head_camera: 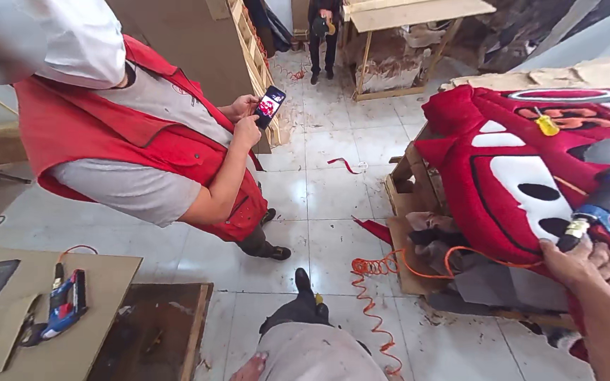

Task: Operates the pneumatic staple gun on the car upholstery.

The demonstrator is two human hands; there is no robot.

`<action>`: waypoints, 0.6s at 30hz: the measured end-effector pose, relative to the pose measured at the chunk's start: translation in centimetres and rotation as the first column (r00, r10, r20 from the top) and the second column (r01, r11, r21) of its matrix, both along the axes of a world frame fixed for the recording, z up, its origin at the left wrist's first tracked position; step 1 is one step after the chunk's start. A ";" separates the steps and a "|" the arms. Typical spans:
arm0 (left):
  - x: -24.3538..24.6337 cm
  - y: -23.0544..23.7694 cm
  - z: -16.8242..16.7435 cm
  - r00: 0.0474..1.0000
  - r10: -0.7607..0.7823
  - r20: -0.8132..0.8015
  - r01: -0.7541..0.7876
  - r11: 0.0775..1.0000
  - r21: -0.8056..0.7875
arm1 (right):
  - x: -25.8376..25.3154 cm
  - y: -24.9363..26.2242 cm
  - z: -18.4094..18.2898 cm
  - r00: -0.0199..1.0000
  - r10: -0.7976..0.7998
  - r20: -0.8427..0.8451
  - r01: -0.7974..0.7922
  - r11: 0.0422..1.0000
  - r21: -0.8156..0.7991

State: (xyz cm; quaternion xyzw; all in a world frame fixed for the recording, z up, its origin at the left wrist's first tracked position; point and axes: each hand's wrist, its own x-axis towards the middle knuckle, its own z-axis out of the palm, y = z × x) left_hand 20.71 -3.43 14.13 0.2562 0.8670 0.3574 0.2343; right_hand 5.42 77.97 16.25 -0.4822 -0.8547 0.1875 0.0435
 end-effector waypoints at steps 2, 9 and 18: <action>-1.3 1.0 0.2 0.999 -0.031 0.038 0.028 0.997 0.076 | 0.1 -0.6 0.5 1.000 0.019 0.000 -0.019 1.000 -0.002; -2.9 1.1 -0.9 0.979 -0.158 0.128 0.135 0.976 0.168 | -0.1 -1.2 1.2 1.000 0.016 0.021 -0.017 1.000 0.009; -2.5 0.0 -1.9 0.976 -0.175 0.129 0.148 0.970 0.193 | -0.3 -1.5 1.1 1.000 -0.003 0.024 0.002 1.000 0.005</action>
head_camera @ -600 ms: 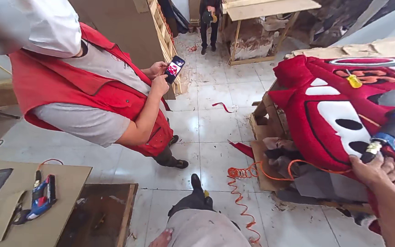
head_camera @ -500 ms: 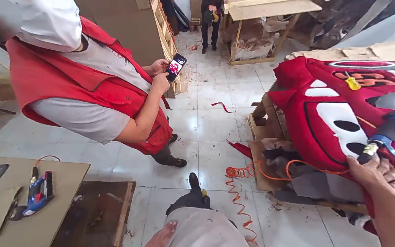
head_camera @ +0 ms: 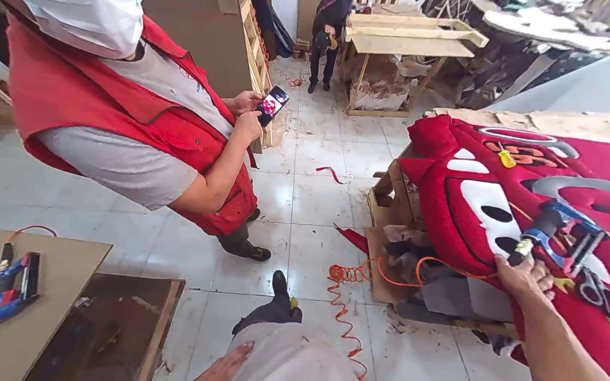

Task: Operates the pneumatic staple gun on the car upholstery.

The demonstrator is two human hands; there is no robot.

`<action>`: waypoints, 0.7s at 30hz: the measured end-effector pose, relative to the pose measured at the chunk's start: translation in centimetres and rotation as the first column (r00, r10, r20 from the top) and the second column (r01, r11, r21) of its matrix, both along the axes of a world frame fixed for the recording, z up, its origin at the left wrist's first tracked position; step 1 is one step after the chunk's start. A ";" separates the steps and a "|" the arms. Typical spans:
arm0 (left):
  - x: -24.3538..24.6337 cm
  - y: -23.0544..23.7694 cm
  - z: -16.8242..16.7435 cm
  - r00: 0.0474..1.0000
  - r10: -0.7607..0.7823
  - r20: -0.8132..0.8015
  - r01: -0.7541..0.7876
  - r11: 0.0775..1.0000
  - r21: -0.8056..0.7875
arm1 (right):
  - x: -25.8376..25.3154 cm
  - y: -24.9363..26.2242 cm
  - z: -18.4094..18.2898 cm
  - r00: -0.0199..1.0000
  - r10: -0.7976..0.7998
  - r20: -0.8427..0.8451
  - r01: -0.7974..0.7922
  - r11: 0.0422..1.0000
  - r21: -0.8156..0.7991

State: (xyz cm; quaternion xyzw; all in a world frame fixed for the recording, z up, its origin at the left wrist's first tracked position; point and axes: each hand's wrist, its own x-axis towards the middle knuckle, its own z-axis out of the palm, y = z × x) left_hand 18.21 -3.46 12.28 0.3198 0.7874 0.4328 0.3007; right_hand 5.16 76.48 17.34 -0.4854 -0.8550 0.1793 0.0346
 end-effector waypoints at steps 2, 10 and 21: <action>-0.1 -0.1 0.3 1.000 -0.008 -0.003 0.008 1.000 -0.012 | 0.0 0.1 0.0 1.000 0.002 -0.006 -0.002 1.000 0.006; 0.0 -0.6 -0.2 0.999 -0.011 -0.030 0.012 1.000 0.010 | 0.0 0.8 -0.7 1.000 0.004 0.002 -0.004 1.000 0.013; 0.2 -0.7 0.3 1.000 0.015 0.000 -0.015 1.000 0.002 | 0.2 -0.2 0.1 1.000 0.011 -0.019 -0.011 1.000 0.011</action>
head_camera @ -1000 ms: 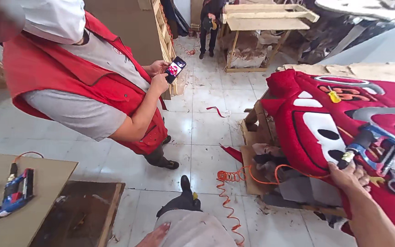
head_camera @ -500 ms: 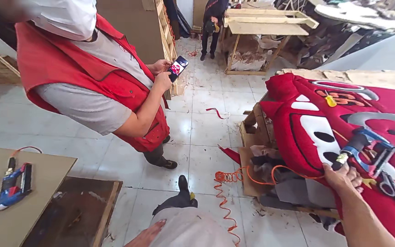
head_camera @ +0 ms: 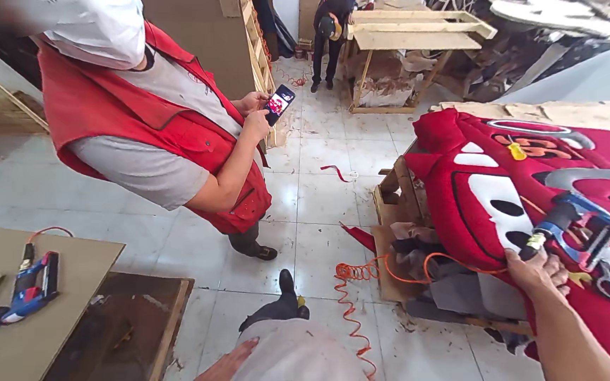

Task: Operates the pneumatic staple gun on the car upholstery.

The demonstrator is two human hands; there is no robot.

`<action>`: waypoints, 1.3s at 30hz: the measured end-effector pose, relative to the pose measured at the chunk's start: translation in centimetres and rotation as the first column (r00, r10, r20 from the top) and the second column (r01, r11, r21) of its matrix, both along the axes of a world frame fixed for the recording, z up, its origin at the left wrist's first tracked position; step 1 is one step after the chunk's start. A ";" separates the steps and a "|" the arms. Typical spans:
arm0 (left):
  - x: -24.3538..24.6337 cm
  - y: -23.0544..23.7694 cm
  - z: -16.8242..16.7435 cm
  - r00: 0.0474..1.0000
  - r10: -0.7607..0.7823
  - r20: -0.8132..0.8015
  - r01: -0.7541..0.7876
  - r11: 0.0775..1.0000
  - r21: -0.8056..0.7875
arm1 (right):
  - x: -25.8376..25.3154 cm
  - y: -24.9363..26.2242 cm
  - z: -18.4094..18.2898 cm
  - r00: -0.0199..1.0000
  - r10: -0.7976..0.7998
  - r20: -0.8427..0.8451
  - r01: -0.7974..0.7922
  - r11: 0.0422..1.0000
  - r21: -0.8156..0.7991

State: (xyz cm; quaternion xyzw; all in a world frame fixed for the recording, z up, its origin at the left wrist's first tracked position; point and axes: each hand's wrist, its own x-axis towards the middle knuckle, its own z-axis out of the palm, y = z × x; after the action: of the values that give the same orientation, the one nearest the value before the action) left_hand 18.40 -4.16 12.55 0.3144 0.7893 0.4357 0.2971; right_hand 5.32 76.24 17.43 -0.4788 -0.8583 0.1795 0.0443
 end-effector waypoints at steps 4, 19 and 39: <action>0.3 -0.4 -0.6 1.000 -0.006 -0.001 0.006 1.000 -0.011 | -0.1 0.1 -0.1 1.000 -0.009 -0.008 0.009 1.000 -0.004; 0.0 -0.6 -0.1 0.998 -0.002 0.058 0.003 1.000 -0.022 | -0.1 0.1 -0.2 1.000 -0.017 0.003 0.017 1.000 -0.002; -0.1 -0.4 0.7 0.999 -0.008 0.038 0.008 1.000 0.010 | -0.2 0.2 -0.4 1.000 -0.027 0.014 0.027 1.000 0.010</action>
State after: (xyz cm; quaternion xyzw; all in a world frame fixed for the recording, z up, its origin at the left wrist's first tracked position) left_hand 18.29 -4.57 13.24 0.3108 0.7800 0.4444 0.3124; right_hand 5.15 76.44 17.06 -0.4913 -0.8529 0.1712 0.0433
